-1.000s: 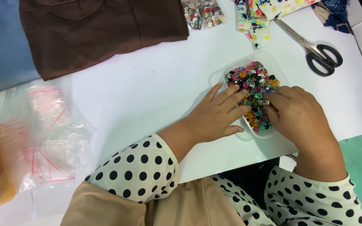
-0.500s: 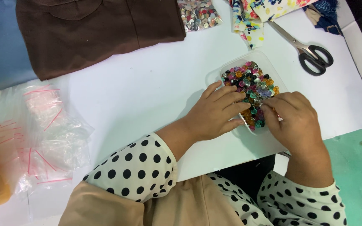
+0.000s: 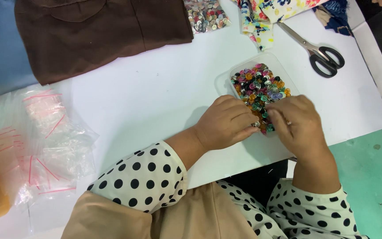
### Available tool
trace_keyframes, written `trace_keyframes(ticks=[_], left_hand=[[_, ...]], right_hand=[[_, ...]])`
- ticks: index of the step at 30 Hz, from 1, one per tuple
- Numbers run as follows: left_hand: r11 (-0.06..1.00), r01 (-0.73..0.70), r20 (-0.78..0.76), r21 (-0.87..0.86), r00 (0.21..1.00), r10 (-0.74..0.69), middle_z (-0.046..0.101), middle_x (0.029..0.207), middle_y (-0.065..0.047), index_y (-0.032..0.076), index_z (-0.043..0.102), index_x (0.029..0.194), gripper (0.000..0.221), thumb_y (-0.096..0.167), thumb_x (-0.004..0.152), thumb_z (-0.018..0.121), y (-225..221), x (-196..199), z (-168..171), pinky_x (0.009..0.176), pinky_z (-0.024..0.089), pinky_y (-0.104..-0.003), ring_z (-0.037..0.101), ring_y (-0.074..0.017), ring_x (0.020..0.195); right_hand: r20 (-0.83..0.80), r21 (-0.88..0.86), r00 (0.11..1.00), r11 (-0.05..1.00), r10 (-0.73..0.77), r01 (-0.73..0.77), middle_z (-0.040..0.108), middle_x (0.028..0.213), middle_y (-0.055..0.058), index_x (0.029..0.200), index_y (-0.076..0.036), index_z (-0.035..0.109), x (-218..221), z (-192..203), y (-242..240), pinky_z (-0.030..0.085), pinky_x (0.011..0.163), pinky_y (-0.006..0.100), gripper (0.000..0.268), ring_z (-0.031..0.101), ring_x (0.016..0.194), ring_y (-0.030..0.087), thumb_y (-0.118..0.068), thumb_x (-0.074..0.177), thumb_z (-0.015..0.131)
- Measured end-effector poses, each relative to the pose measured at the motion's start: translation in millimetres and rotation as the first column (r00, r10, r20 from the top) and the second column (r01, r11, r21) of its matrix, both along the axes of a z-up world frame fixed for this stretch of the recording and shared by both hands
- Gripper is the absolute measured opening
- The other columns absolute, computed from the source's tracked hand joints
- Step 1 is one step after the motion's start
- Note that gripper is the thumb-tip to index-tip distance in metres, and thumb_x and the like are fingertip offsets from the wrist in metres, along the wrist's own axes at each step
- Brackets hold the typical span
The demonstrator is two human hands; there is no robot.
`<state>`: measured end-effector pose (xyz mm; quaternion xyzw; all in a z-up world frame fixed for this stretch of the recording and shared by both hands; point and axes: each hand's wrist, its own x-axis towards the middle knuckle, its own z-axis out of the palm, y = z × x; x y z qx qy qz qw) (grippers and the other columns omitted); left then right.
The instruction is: Arranging small decorative buttons into a specific pattern on a workspace
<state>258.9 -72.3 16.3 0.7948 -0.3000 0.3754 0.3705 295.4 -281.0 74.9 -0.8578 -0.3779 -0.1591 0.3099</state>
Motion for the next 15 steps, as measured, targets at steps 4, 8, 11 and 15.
trace_keyframes(ticks=[4,8,11,15], left_hand=[[0.998,-0.034,0.016,0.051,0.999,0.033,0.063,0.090,0.001,0.015,0.068,0.099,0.022,0.037,0.096,0.071,1.5,4.1,-5.1,0.092,0.049,-0.038,0.065,-0.0203,0.097],[0.994,-0.045,0.019,0.104,0.999,0.043,0.065,0.094,-0.001,0.015,0.068,0.098,0.021,0.036,0.097,0.068,3.3,8.7,-7.1,0.096,0.049,-0.040,0.065,-0.0221,0.105],[0.992,-0.024,0.008,0.123,1.000,0.023,0.067,0.097,-0.003,0.013,0.068,0.097,0.020,0.033,0.098,0.068,3.0,7.9,-7.6,0.099,0.049,-0.042,0.064,-0.0245,0.112],[0.988,-0.037,0.005,0.150,0.999,0.036,0.068,0.100,-0.002,0.014,0.067,0.097,0.019,0.033,0.099,0.067,4.6,9.3,-10.0,0.101,0.047,-0.043,0.064,-0.0241,0.114]], right_hand=[[0.100,-0.245,0.991,0.963,-0.086,0.108,0.070,0.085,0.020,0.097,0.003,0.077,7.7,8.1,2.1,0.050,0.073,0.045,0.006,0.065,0.078,0.038,0.001,0.092,0.078],[0.070,-0.453,0.980,0.869,-0.188,0.199,0.072,0.086,0.014,0.101,-0.003,0.080,10.3,5.8,5.4,0.050,0.076,0.042,0.015,0.067,0.083,0.032,-0.009,0.087,0.080],[0.056,-0.497,0.978,0.844,-0.200,0.201,0.072,0.086,0.012,0.103,-0.005,0.080,13.4,1.0,4.8,0.050,0.074,0.041,0.018,0.067,0.082,0.031,-0.013,0.086,0.080],[0.037,-0.508,0.975,0.836,-0.219,0.207,0.071,0.083,0.010,0.101,-0.006,0.079,16.9,-1.3,7.2,0.049,0.073,0.039,0.017,0.066,0.080,0.029,-0.013,0.086,0.079]])
